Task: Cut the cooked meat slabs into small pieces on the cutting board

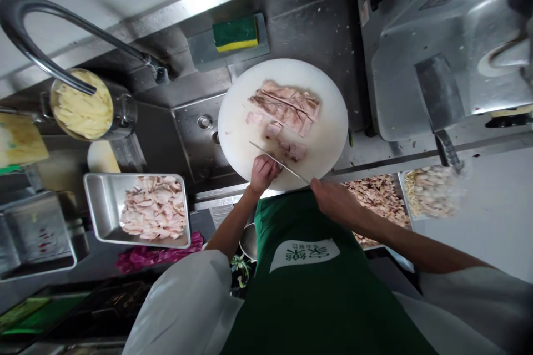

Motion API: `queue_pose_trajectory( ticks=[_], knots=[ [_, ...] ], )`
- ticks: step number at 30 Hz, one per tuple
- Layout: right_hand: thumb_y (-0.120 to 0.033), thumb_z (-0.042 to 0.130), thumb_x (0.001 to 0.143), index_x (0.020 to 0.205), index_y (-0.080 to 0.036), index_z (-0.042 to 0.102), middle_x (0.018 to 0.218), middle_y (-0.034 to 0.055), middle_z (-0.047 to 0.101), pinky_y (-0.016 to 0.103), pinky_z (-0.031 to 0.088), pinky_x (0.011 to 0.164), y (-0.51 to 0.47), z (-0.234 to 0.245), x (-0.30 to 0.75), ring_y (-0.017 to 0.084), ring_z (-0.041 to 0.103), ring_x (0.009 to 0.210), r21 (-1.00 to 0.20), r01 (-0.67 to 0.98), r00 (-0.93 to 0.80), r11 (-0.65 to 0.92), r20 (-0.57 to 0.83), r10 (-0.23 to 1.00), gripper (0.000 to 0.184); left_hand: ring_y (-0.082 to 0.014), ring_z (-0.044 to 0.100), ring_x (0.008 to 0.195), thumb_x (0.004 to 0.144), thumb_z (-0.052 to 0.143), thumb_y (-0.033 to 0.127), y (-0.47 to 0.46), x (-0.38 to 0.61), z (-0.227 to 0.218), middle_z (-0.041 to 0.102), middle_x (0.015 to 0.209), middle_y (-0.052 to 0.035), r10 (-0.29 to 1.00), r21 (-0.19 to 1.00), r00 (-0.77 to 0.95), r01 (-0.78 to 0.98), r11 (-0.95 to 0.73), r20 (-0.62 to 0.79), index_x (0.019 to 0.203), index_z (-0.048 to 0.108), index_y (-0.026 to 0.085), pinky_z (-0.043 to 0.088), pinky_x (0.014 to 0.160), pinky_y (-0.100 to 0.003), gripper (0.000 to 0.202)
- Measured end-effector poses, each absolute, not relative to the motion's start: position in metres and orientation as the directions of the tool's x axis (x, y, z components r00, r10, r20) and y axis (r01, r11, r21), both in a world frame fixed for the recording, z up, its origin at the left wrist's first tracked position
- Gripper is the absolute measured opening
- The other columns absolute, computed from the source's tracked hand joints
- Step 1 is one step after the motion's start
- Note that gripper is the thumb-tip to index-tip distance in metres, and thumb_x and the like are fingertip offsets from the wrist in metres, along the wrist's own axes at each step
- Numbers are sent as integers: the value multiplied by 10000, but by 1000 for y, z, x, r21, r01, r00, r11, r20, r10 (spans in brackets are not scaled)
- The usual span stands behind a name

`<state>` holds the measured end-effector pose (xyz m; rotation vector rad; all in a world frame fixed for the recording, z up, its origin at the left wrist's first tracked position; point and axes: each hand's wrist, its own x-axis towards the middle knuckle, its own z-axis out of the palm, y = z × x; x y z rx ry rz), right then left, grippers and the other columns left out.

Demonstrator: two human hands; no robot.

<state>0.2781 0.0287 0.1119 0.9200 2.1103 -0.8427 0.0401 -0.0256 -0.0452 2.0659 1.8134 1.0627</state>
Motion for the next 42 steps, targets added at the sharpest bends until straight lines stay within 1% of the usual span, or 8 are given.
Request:
queue_pose_trajectory(
  ticks=[5, 9, 12, 15, 19, 31, 36, 42],
  knots=[
    [-54, 346, 891, 1185, -112, 483, 871, 139, 713, 328, 463, 710, 32, 101, 266, 266, 704, 827, -285, 798, -509, 532, -791, 340, 330, -199, 633, 987, 944, 551, 251, -25, 40, -43, 684, 984, -95, 919, 597, -16, 765, -242, 393, 1032, 651, 185, 519, 877, -384, 148],
    [-78, 317, 919, 1214, -85, 496, 1043, 195, 691, 324, 467, 798, 61, 79, 209, 260, 669, 990, -366, 747, -633, 554, -645, 428, 345, -195, 628, 995, 939, 558, 227, -25, 40, -41, 680, 985, -89, 915, 611, -41, 756, -235, 402, 1061, 642, 191, 525, 874, -374, 152],
    [-91, 304, 927, 1224, -86, 505, 1098, 206, 677, 326, 465, 825, 74, 78, 200, 257, 665, 1000, -371, 736, -660, 567, -583, 475, 359, -199, 626, 1021, 938, 558, 221, -27, 41, -42, 678, 1001, -94, 906, 613, -60, 755, -234, 419, 1068, 634, 187, 525, 890, -382, 154],
    [-93, 317, 921, 1292, -81, 453, 1016, 194, 699, 343, 471, 796, 63, 92, 225, 270, 687, 929, -329, 744, -630, 582, -637, 444, 396, -198, 628, 1014, 945, 550, 243, -29, 42, -45, 683, 997, -90, 918, 602, -69, 774, -197, 390, 1057, 641, 192, 521, 906, -387, 153],
    [-72, 350, 892, 1190, -117, 484, 850, 138, 716, 333, 471, 711, 36, 110, 257, 282, 708, 846, -296, 772, -556, 562, -742, 374, 330, -201, 636, 954, 942, 556, 278, -33, 41, -52, 695, 963, -88, 930, 569, -79, 809, -151, 359, 1037, 656, 193, 522, 876, -384, 163],
    [-56, 325, 912, 1162, -118, 477, 862, 148, 722, 309, 462, 679, 26, 113, 262, 268, 718, 845, -337, 788, -562, 516, -736, 377, 299, -231, 630, 987, 934, 565, 320, -36, 37, -54, 686, 972, -115, 943, 617, -127, 781, -97, 309, 1035, 666, 182, 507, 891, -414, 199],
    [-61, 309, 916, 1121, -126, 496, 748, 107, 701, 322, 474, 666, 13, 117, 284, 275, 718, 772, -306, 826, -492, 473, -800, 344, 286, -228, 627, 1008, 941, 553, 319, -36, 38, -55, 683, 991, -115, 949, 624, -110, 774, -104, 294, 1027, 665, 181, 500, 899, -417, 198],
    [-79, 302, 938, 1209, -80, 484, 1012, 201, 697, 328, 496, 757, 50, 85, 215, 268, 697, 959, -390, 760, -623, 520, -665, 412, 326, -209, 625, 1006, 952, 532, 285, -33, 39, -45, 681, 994, -102, 936, 607, -104, 784, -132, 338, 1053, 648, 183, 509, 900, -402, 185]
  ],
)
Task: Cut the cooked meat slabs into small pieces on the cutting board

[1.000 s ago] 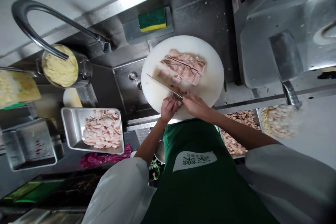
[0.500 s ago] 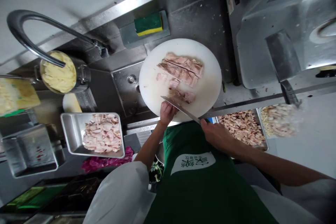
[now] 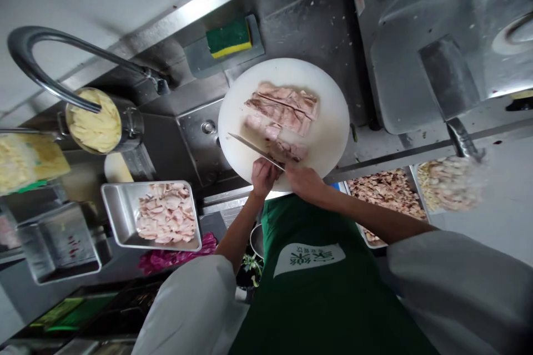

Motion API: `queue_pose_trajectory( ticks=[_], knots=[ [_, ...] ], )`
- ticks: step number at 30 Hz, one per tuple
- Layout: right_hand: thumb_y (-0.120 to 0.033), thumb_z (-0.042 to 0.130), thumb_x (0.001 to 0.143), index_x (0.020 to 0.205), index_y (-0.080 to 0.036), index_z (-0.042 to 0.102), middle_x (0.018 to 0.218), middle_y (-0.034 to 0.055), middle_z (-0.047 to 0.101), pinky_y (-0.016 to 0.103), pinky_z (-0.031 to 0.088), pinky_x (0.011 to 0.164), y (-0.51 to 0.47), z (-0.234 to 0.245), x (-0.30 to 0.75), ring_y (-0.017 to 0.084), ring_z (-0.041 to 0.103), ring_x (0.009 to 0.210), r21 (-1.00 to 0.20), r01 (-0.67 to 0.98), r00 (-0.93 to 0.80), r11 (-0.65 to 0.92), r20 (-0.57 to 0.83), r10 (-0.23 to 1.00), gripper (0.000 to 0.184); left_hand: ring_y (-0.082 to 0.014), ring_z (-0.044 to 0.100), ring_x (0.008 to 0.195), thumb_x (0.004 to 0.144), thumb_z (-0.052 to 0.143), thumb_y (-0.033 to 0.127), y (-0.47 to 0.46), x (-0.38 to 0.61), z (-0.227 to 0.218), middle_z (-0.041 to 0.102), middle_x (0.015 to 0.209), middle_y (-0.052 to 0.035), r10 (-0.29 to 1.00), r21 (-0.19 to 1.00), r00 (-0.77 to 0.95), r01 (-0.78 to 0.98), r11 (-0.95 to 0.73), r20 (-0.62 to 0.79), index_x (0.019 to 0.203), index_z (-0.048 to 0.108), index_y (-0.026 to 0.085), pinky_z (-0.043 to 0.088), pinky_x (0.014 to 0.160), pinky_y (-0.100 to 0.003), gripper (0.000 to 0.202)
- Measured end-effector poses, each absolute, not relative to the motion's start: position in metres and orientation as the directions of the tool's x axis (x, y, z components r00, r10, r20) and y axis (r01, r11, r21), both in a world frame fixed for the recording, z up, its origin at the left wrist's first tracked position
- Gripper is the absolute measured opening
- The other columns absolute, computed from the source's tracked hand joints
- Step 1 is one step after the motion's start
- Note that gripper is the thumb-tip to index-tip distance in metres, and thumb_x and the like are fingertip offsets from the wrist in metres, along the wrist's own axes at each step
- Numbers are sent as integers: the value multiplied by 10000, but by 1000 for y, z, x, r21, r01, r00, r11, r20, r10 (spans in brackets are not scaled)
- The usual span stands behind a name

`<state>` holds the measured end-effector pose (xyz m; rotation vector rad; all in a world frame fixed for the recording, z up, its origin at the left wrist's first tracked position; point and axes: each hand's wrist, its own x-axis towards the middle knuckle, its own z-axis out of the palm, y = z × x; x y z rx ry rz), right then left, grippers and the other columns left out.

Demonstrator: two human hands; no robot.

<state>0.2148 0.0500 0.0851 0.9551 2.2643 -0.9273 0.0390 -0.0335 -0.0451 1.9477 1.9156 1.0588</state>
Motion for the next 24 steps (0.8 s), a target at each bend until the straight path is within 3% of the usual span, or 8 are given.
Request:
queue_pose_trajectory(
  ticks=[5, 11, 15, 19, 24],
  knots=[
    [-81, 330, 923, 1233, -74, 485, 960, 191, 699, 325, 495, 759, 61, 89, 221, 279, 694, 961, -398, 744, -655, 537, -596, 465, 346, -205, 613, 1018, 952, 536, 264, -33, 43, -42, 670, 986, -102, 916, 617, -113, 770, -163, 384, 1023, 642, 174, 500, 903, -400, 156],
    [-55, 344, 907, 1189, -104, 495, 813, 142, 716, 331, 496, 717, 29, 118, 261, 274, 718, 836, -356, 782, -570, 512, -742, 353, 323, -226, 614, 981, 945, 547, 355, -38, 39, -53, 665, 929, -100, 937, 594, -145, 801, -78, 319, 971, 665, 186, 493, 880, -413, 207],
    [-53, 318, 912, 1193, -88, 494, 853, 174, 718, 341, 495, 727, 25, 119, 267, 286, 716, 866, -375, 781, -580, 499, -731, 359, 333, -224, 614, 965, 941, 546, 336, -37, 39, -51, 668, 921, -97, 926, 569, -145, 818, -86, 349, 972, 661, 189, 502, 847, -404, 189],
    [-56, 340, 901, 1107, -121, 517, 750, 119, 708, 321, 482, 670, 23, 116, 277, 274, 720, 773, -370, 807, -546, 460, -764, 344, 279, -212, 621, 945, 932, 555, 291, -35, 40, -47, 669, 913, -93, 907, 529, -108, 837, -138, 408, 965, 656, 186, 508, 821, -383, 149],
    [-56, 338, 917, 1161, -113, 491, 858, 150, 723, 304, 479, 682, 28, 112, 266, 259, 721, 831, -410, 773, -600, 484, -720, 348, 294, -208, 628, 925, 943, 535, 296, -34, 40, -46, 663, 895, -90, 906, 512, -112, 850, -126, 409, 971, 646, 189, 515, 817, -390, 157]
  ],
)
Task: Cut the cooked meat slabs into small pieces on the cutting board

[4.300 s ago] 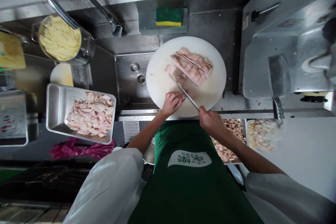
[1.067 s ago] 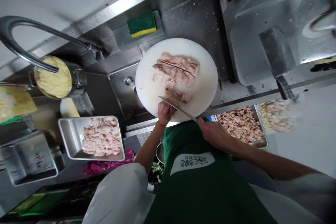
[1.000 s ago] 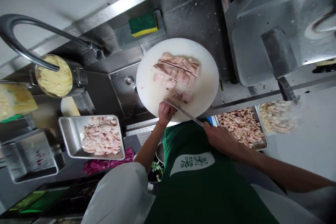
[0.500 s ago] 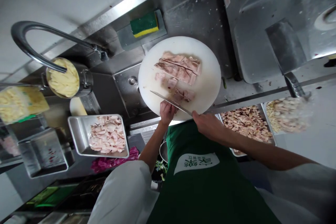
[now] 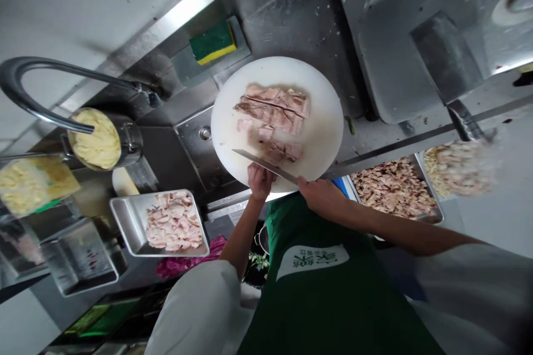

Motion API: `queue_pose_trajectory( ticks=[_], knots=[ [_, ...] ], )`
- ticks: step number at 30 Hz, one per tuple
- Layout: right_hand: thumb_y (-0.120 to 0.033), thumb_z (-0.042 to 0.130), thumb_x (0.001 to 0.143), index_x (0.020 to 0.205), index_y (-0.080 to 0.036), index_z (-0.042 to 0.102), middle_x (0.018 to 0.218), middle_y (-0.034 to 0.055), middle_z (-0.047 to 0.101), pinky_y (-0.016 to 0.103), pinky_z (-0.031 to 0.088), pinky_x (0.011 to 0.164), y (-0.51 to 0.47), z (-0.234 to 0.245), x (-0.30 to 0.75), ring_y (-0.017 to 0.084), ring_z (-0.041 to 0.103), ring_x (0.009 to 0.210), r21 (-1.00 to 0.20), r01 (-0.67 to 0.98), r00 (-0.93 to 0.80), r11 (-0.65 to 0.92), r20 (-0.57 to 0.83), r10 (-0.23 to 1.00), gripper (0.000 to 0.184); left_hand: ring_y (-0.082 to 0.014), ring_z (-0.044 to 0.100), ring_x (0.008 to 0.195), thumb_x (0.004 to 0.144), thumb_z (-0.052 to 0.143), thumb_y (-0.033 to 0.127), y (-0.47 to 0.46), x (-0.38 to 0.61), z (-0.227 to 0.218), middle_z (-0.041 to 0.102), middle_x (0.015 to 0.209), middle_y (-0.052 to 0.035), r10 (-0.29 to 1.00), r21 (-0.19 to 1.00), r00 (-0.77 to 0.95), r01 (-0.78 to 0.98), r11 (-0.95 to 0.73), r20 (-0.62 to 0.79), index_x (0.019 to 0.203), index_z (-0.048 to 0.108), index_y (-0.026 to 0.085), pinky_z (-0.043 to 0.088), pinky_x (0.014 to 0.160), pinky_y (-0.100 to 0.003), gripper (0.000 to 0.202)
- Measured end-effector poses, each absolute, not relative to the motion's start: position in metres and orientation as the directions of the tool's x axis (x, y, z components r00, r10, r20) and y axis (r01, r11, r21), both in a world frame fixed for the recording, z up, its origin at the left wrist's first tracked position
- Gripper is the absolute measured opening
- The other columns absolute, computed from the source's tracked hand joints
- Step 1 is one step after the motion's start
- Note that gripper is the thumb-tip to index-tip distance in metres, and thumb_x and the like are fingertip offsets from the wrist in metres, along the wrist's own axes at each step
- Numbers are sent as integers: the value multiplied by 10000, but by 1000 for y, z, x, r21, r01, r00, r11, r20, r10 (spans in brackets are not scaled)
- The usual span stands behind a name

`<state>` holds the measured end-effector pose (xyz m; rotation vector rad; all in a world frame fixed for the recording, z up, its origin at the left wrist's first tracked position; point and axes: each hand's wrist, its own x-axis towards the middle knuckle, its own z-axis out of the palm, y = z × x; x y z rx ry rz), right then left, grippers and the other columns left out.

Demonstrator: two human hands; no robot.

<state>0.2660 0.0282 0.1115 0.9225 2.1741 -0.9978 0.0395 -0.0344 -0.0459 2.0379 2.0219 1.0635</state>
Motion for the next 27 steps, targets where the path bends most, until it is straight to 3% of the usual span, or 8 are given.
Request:
queue_pose_trajectory(
  ticks=[7, 14, 21, 27],
  knots=[
    [-39, 333, 886, 1126, -122, 515, 760, 119, 702, 314, 466, 679, 17, 107, 277, 269, 714, 798, -368, 836, -506, 407, -803, 314, 312, -211, 639, 952, 937, 547, 279, -33, 41, -45, 666, 935, -94, 905, 493, -99, 860, -131, 413, 1006, 639, 193, 539, 817, -398, 144],
    [-99, 331, 931, 1174, -86, 511, 991, 200, 699, 342, 493, 742, 61, 66, 210, 287, 693, 952, -481, 754, -654, 448, -617, 438, 302, -195, 623, 940, 958, 507, 279, -31, 41, -35, 659, 909, -85, 919, 552, -122, 826, -115, 375, 961, 637, 185, 528, 838, -398, 160],
    [-70, 327, 916, 1226, -90, 484, 820, 149, 714, 336, 481, 707, 36, 104, 255, 282, 709, 852, -411, 763, -621, 499, -679, 391, 348, -214, 609, 929, 954, 516, 321, -38, 38, -44, 650, 888, -97, 928, 544, -134, 835, -84, 348, 965, 656, 175, 488, 841, -407, 202],
    [-40, 333, 902, 1145, -112, 506, 785, 128, 717, 305, 454, 645, 19, 115, 269, 269, 716, 796, -407, 772, -604, 488, -710, 362, 307, -221, 601, 915, 939, 540, 324, -39, 35, -48, 654, 895, -106, 931, 539, -111, 836, -103, 349, 942, 667, 166, 466, 820, -382, 202]
  ],
)
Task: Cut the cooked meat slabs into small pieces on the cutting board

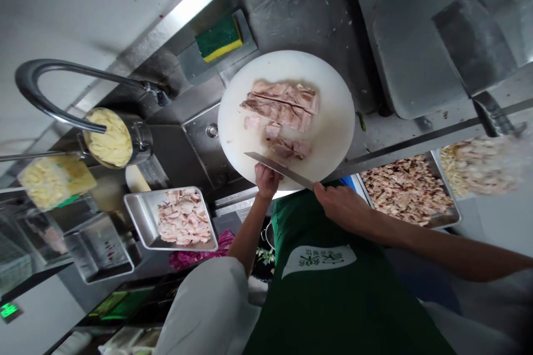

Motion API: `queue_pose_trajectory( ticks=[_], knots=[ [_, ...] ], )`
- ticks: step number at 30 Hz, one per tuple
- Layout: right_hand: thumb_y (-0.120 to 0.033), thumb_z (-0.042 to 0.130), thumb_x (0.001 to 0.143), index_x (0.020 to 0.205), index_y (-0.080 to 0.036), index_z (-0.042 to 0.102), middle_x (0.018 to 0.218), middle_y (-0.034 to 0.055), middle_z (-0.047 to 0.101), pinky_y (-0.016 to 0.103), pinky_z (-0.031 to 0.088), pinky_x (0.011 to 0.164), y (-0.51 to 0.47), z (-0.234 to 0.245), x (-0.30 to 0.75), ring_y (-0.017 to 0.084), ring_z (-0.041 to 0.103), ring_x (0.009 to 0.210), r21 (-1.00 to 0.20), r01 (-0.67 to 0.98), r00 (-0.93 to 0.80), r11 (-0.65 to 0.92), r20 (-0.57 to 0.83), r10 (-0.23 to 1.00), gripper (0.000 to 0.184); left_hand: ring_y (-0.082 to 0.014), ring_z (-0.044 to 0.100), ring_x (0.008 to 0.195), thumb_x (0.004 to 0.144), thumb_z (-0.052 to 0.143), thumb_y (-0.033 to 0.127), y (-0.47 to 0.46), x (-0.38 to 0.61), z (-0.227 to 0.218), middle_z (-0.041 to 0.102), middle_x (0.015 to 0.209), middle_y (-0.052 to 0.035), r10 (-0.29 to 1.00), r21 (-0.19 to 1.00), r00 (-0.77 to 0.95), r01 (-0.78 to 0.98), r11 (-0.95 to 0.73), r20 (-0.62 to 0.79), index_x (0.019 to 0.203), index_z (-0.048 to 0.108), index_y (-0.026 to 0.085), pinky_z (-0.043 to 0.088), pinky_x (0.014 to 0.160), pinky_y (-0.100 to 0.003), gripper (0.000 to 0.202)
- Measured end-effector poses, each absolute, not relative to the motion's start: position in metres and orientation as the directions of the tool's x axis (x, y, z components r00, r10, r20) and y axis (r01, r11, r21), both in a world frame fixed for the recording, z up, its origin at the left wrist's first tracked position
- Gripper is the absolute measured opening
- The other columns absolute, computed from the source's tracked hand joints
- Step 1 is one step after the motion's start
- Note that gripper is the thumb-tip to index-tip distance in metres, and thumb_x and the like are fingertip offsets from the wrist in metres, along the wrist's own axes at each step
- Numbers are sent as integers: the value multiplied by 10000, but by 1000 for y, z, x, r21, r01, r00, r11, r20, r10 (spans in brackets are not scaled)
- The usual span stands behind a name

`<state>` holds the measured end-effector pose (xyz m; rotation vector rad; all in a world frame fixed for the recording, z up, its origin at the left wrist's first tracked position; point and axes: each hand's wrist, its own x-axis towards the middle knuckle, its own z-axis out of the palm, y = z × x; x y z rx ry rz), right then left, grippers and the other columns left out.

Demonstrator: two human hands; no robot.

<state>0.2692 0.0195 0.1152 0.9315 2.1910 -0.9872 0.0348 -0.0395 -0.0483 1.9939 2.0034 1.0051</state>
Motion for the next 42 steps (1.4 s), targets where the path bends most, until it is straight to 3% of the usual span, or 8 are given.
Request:
queue_pose_trajectory(
  ticks=[10, 17, 22, 25, 27, 33, 37, 42],
  knots=[
    [-44, 339, 895, 1117, -115, 510, 788, 136, 718, 300, 442, 632, 27, 107, 263, 265, 718, 781, -439, 771, -614, 462, -703, 357, 289, -204, 619, 909, 924, 550, 277, -36, 38, -42, 654, 870, -89, 914, 498, -116, 861, -103, 390, 916, 652, 172, 490, 800, -360, 146],
    [-43, 308, 901, 1096, -131, 519, 709, 90, 690, 293, 430, 590, 13, 115, 290, 253, 703, 686, -404, 810, -549, 426, -778, 306, 300, -204, 613, 953, 923, 561, 272, -36, 38, -41, 655, 913, -91, 919, 578, -121, 806, -129, 374, 888, 643, 175, 484, 829, -367, 132],
    [-56, 292, 928, 1121, -109, 526, 840, 139, 713, 283, 451, 659, 41, 89, 227, 233, 699, 784, -462, 743, -662, 484, -617, 426, 308, -205, 613, 952, 932, 552, 298, -37, 37, -43, 657, 914, -86, 938, 602, -152, 795, -72, 312, 928, 651, 184, 491, 858, -385, 151],
    [-83, 297, 945, 1157, -94, 505, 972, 168, 708, 279, 452, 717, 63, 79, 201, 236, 684, 902, -486, 719, -694, 497, -542, 473, 297, -200, 615, 957, 939, 540, 272, -37, 38, -43, 657, 935, -90, 921, 610, -150, 785, -111, 360, 970, 650, 181, 497, 865, -386, 146],
    [-81, 336, 926, 1145, -97, 506, 951, 171, 706, 284, 449, 708, 66, 83, 206, 244, 686, 889, -478, 718, -695, 507, -532, 483, 278, -196, 615, 948, 945, 531, 260, -36, 39, -41, 657, 932, -90, 911, 604, -153, 788, -121, 383, 973, 648, 177, 497, 860, -385, 147],
    [-51, 332, 894, 1135, -97, 517, 728, 119, 696, 296, 416, 586, 30, 106, 250, 254, 696, 701, -433, 752, -641, 497, -658, 395, 307, -204, 611, 903, 921, 567, 259, -37, 40, -39, 656, 908, -104, 895, 526, -139, 842, -118, 423, 982, 648, 168, 493, 795, -365, 136],
    [-37, 341, 882, 1113, -122, 525, 711, 95, 693, 283, 400, 581, 14, 111, 265, 242, 697, 695, -428, 775, -608, 465, -706, 363, 307, -201, 599, 873, 913, 579, 262, -38, 39, -41, 634, 839, -82, 891, 516, -125, 846, -134, 436, 913, 647, 174, 484, 780, -355, 111],
    [-25, 312, 891, 1119, -129, 507, 752, 97, 700, 280, 384, 569, 5, 121, 290, 241, 702, 706, -418, 802, -570, 425, -749, 337, 318, -213, 595, 908, 943, 525, 326, -39, 39, -42, 632, 875, -101, 924, 561, -161, 825, -67, 348, 883, 648, 169, 469, 828, -379, 209]
  ],
)
